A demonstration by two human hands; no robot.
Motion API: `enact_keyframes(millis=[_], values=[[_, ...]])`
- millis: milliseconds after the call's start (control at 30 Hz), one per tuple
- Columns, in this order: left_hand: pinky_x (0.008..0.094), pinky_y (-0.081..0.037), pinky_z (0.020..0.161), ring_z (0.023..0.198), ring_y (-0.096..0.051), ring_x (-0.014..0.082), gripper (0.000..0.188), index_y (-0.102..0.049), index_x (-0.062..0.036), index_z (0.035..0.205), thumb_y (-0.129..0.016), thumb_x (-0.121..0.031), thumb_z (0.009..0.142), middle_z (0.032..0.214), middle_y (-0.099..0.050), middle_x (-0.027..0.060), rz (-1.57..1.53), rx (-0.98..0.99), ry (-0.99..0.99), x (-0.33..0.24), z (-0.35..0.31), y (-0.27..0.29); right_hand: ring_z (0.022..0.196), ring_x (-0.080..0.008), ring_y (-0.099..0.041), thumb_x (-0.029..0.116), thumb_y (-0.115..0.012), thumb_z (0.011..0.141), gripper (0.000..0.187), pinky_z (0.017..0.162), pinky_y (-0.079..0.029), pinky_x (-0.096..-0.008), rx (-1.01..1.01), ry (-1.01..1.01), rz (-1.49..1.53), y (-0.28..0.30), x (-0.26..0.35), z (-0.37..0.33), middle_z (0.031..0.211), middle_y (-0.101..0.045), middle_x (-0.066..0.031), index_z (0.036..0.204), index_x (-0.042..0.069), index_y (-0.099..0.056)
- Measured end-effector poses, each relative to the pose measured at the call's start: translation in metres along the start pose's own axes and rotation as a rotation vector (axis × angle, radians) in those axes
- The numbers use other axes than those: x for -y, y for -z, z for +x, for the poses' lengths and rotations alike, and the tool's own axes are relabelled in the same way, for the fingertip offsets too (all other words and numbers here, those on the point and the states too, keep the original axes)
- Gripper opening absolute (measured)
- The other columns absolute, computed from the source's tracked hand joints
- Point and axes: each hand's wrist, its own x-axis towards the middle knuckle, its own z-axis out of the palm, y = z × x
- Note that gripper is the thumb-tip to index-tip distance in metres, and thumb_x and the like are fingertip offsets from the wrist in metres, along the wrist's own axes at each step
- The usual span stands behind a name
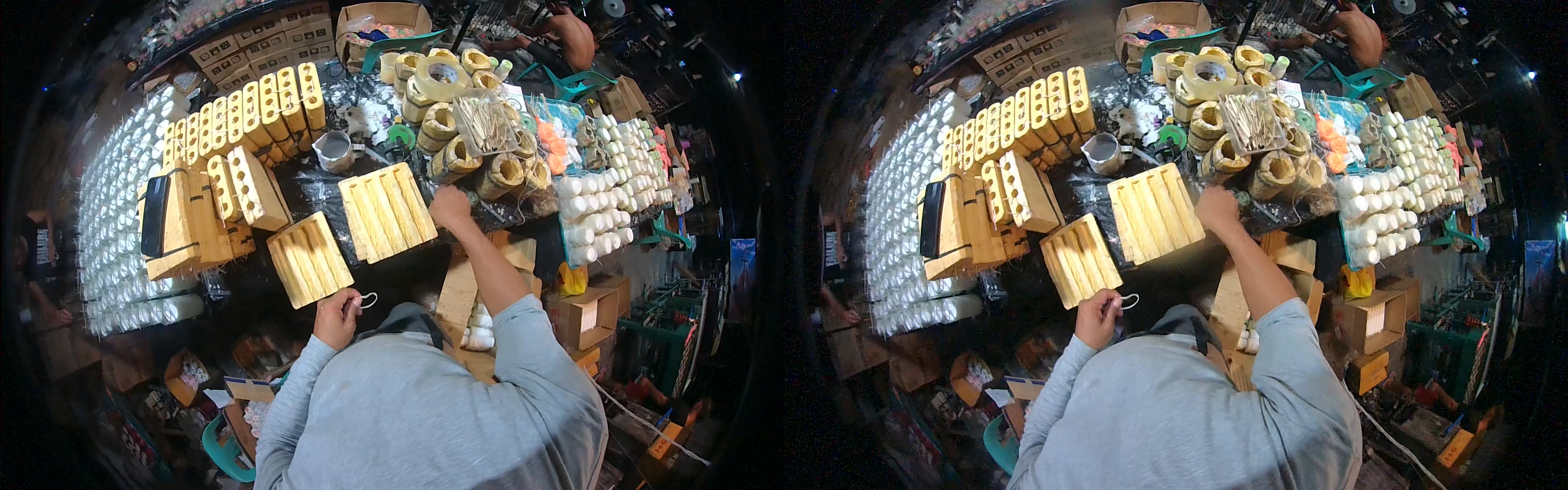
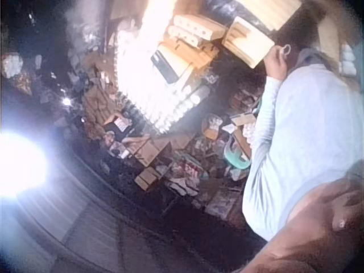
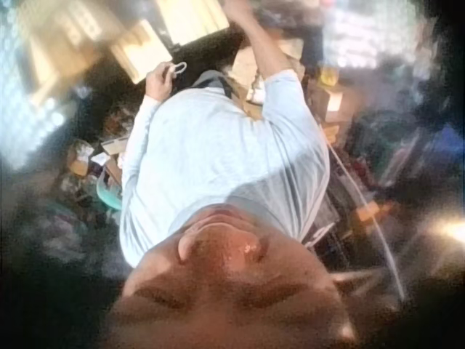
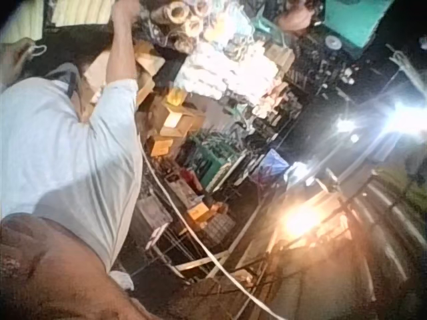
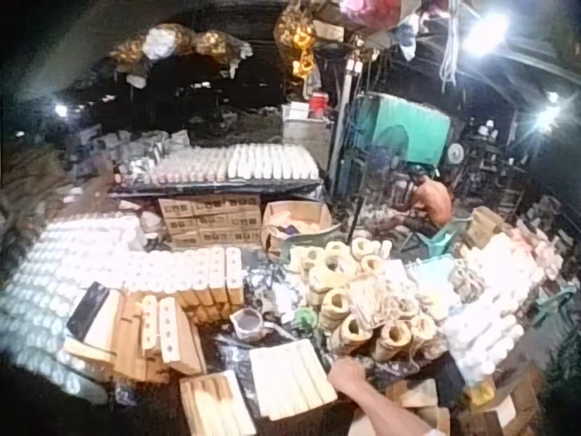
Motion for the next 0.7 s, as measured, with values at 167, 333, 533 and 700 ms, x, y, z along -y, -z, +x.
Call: enact_keyframes(millis=[167, 333, 533, 700], values=[[0.0329, -0.052, 0.061, 0.063, -0.068, 0.018, 0.01, -0.067, 0.0009, 0.103, -0.064, -0.009, 0.104, 0.069, -0.068, 0.01, -0.014, -0.006, -0.115, -0.01, 0.005, 0.012, 0.101, -0.0549, -0.07, 0.007, -0.055, 0.09, 0.037, 0.091, -0.054, -0.0612, 0.0, 0.049, 0.211, 0.014, -0.007, -0.032, 0.102, -0.068, -0.0417, 0.121, -0.012, -0.055], [0.0306, -0.05, 0.062, 0.065, -0.064, 0.0115, 0.009, -0.065, 0.0, 0.1, -0.061, -0.006, 0.104, 0.069, -0.064, 0.0069, 0.067, -0.009, -0.199, -0.016, 0.006, 0.028, 0.117, -0.0521, -0.064, 0.009, -0.053, 0.096, 0.047, 0.101, -0.05, -0.0572, -0.291, 0.179, 0.314, 0.024, -0.029, -0.109, 0.121, -0.065, -0.038, 0.139, -0.01, -0.049], [0.0347, -0.054, 0.065, 0.07, -0.071, 0.0234, 0.005, -0.064, -0.001, 0.103, -0.061, 0.003, 0.099, 0.073, -0.067, 0.0127, 0.103, -0.096, -0.406, -0.013, 0.015, 0.041, 0.078, -0.0109, -0.059, 0.03, -0.046, 0.115, 0.039, 0.071, -0.052, -0.026, 0.371, 0.033, 1.859, 0.002, 0.001, -0.254, 0.093, -0.06, -0.0025, 0.145, 0.006, -0.052], [0.0423, -0.057, 0.065, 0.074, -0.072, 0.034, 0.012, -0.063, -0.0023, 0.105, -0.068, 0.002, 0.096, 0.081, -0.07, 0.0168, 0.241, -0.169, -0.616, -0.007, 0.035, 0.044, 0.077, -0.0191, -0.065, 0.021, -0.063, 0.105, 0.035, 0.071, -0.055, -0.0361, 0.272, 0.129, 1.34, 0.003, 0.077, -0.328, 0.095, -0.067, -0.0093, 0.135, 0.002, -0.06]])
